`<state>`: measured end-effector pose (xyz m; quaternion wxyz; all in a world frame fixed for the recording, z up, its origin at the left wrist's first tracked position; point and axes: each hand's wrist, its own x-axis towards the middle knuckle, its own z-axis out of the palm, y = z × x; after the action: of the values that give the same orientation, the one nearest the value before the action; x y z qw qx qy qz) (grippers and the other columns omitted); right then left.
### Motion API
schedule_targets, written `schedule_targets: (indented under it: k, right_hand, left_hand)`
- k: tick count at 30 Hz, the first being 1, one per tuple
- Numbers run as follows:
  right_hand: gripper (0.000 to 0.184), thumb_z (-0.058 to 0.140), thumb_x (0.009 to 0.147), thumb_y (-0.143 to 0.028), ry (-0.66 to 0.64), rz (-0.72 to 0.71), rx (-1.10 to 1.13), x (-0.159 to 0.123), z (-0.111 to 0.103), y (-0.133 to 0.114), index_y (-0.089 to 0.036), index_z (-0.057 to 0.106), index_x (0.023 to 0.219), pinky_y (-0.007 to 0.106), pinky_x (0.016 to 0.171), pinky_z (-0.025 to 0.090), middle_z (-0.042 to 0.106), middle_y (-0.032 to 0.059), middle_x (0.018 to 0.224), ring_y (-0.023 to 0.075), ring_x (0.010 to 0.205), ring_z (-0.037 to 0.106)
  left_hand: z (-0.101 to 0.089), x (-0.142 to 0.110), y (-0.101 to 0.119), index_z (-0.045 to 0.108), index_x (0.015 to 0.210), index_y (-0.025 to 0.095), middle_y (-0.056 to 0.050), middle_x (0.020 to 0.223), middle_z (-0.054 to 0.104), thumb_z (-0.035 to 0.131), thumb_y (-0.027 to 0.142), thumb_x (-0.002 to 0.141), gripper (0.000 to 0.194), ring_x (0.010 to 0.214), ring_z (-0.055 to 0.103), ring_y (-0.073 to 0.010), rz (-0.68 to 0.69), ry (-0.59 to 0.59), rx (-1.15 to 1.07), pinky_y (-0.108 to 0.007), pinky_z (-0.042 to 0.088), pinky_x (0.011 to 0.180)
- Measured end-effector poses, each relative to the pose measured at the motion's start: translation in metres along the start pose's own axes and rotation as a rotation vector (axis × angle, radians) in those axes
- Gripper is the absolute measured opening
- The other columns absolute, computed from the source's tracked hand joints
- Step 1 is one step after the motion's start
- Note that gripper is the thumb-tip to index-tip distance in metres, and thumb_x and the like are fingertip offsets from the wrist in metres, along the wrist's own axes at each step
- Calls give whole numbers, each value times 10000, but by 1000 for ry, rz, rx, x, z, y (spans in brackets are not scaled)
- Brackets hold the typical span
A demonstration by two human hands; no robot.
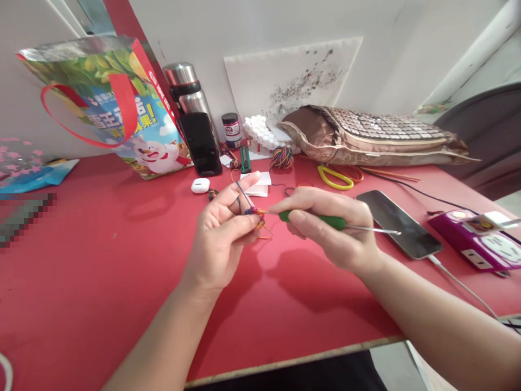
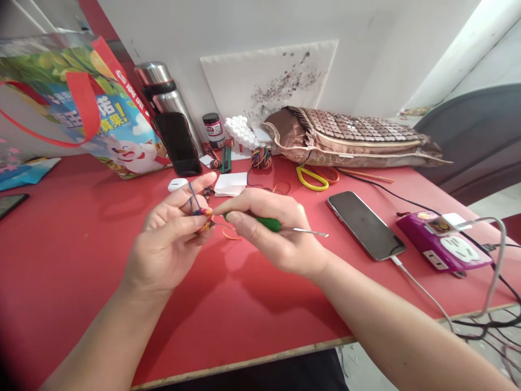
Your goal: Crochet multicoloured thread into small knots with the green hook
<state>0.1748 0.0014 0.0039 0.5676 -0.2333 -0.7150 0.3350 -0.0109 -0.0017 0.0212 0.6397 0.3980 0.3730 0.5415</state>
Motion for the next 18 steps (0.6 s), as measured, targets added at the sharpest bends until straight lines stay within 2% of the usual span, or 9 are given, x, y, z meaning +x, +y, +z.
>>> schedule_targets:
  k: [5,8,11,15,18]
  right_hand:
    - [283,600,1024,-74,-86,-360,-435,-8,10,13,-104,666,1297,291,700,572,708,102,961,176,821,669]
    - [380,567,1038,-77,-81,-477,-688,-13,15,19,-111,572,1416,321,710,590,704,106,959,205,828,677]
    - [448,561,1027,-74,-44,-530,-804,-15,19,21,-96,507,1471,363,678,579,715,113,946,230,788,674]
    - [347,560,1029,-85,-20,-493,-857,-14,23,18,-87,559,1376,360,637,548,713,107,879,225,729,660]
    - [289,559,1027,-84,-18,-435,-787,-12,25,11,-97,600,1313,341,645,554,713,106,868,213,727,659]
  left_hand:
    - [2,3,-1,803,1149,184,69,627,515,779,56,616,548,497,379,-29,-229,41,-298,-119,451,504]
    - [5,2,-1,796,1170,184,70,625,483,764,50,642,546,505,392,-32,-248,39,-351,-108,418,490]
    - [6,0,-2,782,1226,191,65,663,494,743,63,717,526,511,376,-34,-129,26,-251,-122,428,508]
    - [3,-1,-6,759,1300,205,38,752,523,728,113,843,467,633,488,-76,142,15,65,-170,461,583]
    - [-2,0,-7,743,1340,215,43,738,472,717,153,908,437,648,463,-90,276,-6,284,-200,441,601]
